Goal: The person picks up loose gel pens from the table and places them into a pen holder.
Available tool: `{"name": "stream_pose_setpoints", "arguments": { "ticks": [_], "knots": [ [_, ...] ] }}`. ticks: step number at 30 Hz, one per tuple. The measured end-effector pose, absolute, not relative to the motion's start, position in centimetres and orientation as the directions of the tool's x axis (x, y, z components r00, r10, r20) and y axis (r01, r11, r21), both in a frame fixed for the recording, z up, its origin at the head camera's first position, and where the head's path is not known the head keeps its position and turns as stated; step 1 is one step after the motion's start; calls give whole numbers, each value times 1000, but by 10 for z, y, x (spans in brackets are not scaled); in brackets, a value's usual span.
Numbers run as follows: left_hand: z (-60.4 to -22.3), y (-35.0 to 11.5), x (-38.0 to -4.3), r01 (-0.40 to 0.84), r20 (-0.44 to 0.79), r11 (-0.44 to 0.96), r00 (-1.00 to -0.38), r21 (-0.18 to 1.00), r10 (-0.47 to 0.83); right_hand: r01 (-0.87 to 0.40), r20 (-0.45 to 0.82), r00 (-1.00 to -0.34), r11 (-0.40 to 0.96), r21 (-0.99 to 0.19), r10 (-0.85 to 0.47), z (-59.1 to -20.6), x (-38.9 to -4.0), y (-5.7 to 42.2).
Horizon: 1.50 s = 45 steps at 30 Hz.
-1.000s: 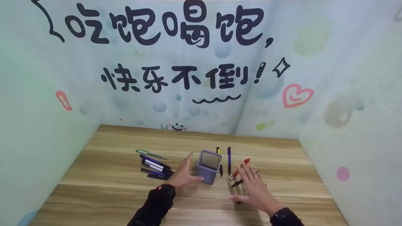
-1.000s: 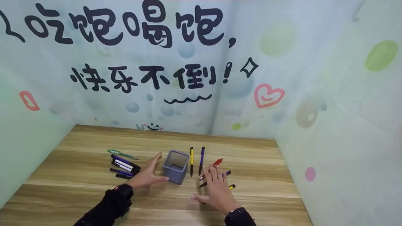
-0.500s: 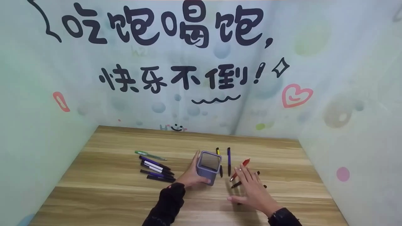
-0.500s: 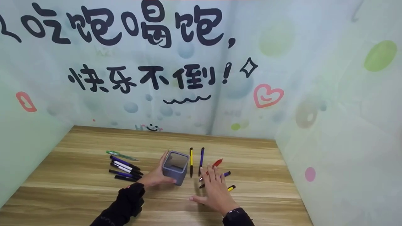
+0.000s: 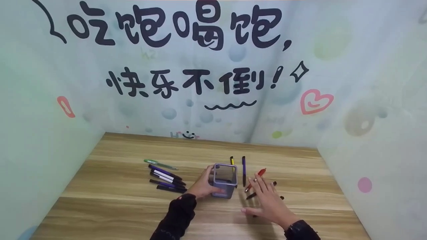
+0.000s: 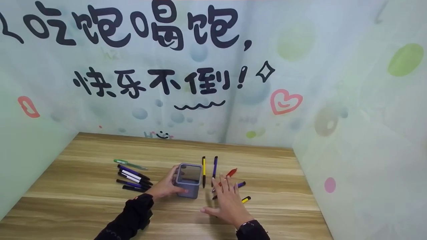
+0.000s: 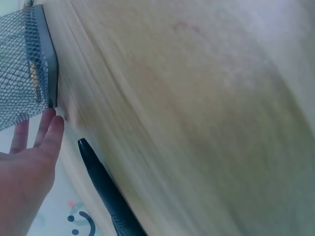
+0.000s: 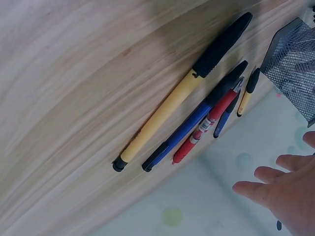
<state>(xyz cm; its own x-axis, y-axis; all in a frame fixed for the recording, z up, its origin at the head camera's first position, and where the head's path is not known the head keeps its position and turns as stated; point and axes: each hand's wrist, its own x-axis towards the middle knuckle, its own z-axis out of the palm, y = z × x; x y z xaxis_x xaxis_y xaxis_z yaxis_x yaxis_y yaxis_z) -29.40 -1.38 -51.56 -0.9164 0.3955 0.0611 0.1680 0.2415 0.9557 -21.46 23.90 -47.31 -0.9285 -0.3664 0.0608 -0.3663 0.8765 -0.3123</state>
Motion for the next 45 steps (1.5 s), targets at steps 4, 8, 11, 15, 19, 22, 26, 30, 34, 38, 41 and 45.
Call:
{"name": "stream_pose_setpoints", "arguments": {
  "ticks": [4,8,11,15,19,22,26,30,34,38,41,45],
  "knots": [
    [-510,-14,-291,148,39,241,-912,959,408,-363,66,-930,879,-308,-361,-473,-215,238],
    [-509,-14,-290,145,32,249,-912,958,408,-362,69,-931,883,-299,-359,-472,-215,237],
    [-511,-14,-289,176,59,250,-909,952,414,-378,95,-925,877,-298,-367,-473,-214,237],
    [-513,-16,-283,190,84,215,-902,958,424,-406,146,-914,867,-290,-379,-476,-213,239],
    [-514,-17,-274,191,89,205,-901,960,424,-413,169,-910,867,-279,-379,-480,-212,241],
    [-515,-17,-267,207,105,206,-901,956,420,-411,172,-911,867,-282,-376,-481,-211,240],
    [-518,-17,-259,231,139,178,-898,956,418,-414,188,-909,862,-294,-372,-481,-210,239],
    [-521,-19,-250,253,159,187,-898,949,410,-425,210,-903,857,-293,-376,-480,-209,238],
    [-523,-21,-239,257,150,235,-907,937,394,-429,225,-899,860,-277,-376,-483,-207,237],
    [-525,-22,-228,254,144,256,-914,933,380,-421,221,-903,862,-283,-368,-484,-205,237],
    [-525,-23,-222,251,142,259,-916,933,376,-411,212,-908,862,-295,-361,-484,-204,237],
    [-526,-24,-218,238,128,267,-919,934,372,-403,200,-913,865,-298,-356,-483,-202,238]
  ]
}}
